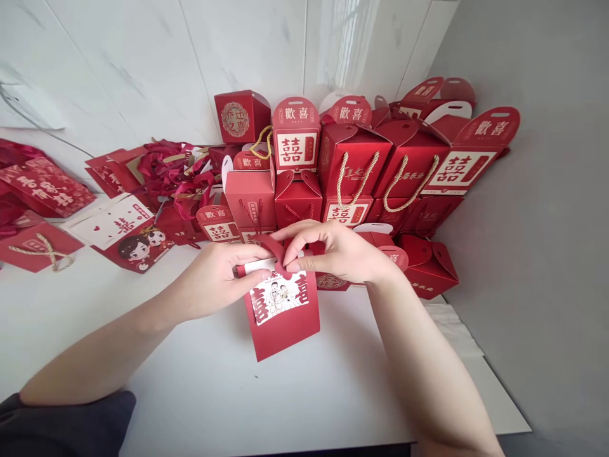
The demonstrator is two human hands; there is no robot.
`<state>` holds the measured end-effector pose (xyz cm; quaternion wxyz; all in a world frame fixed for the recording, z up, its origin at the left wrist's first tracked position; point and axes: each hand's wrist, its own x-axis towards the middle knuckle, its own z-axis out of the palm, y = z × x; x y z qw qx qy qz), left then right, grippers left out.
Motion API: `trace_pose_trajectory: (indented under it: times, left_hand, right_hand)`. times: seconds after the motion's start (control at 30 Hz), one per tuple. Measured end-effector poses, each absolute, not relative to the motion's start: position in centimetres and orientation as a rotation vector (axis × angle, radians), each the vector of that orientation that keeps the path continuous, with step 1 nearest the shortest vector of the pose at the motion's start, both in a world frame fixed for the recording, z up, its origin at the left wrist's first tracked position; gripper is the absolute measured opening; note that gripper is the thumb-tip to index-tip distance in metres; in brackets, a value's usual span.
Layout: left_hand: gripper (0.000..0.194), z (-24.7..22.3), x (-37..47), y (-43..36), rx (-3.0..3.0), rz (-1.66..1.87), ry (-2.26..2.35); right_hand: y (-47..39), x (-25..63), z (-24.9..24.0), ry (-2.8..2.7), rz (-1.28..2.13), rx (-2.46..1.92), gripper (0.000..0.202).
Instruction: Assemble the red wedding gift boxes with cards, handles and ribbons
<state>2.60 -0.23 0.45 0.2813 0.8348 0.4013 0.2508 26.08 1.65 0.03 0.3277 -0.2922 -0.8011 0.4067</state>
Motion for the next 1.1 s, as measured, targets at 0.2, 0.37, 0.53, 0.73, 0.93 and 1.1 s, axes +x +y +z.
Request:
trace_pose_trajectory:
  times: [0.2,0.37,0.53,0.73,0.93,1.1]
  left_hand:
    - [0.015,0.5,2.7,0.0,2.295,0.641,1.106]
    - [0.01,0.4,2.7,0.0,2.321,0.64,1.099]
    - [0.011,0.2,2.4,0.2,2.345,0.631,1.114]
    - [0.017,0.5,2.1,0.6,2.287,0.551,1.124]
    - [0.021,0.4,2.3,1.1,2.237,0.556,1.123]
    - [0.022,0.2,2.2,1.3,2.243,0.547,1.149]
  right_hand:
    - [1.5,24.9,-0.3,-2.17,1.049,-0.75,0.007]
    - [0.9,24.4,0.2,-2.161,0.953,-0.78,0.008]
    - [0.6,24.2,0.3,-2.183,0.937,-0.818,0.008]
    - [0.3,23.9,0.3,-2.284,0.749,-0.865,0.012]
    - [0.6,24.0,-0.1,-2.399,0.485,-0.822,0.006]
    - [0.8,23.9,-0.6,-2.444,0.258,-0.778,0.007]
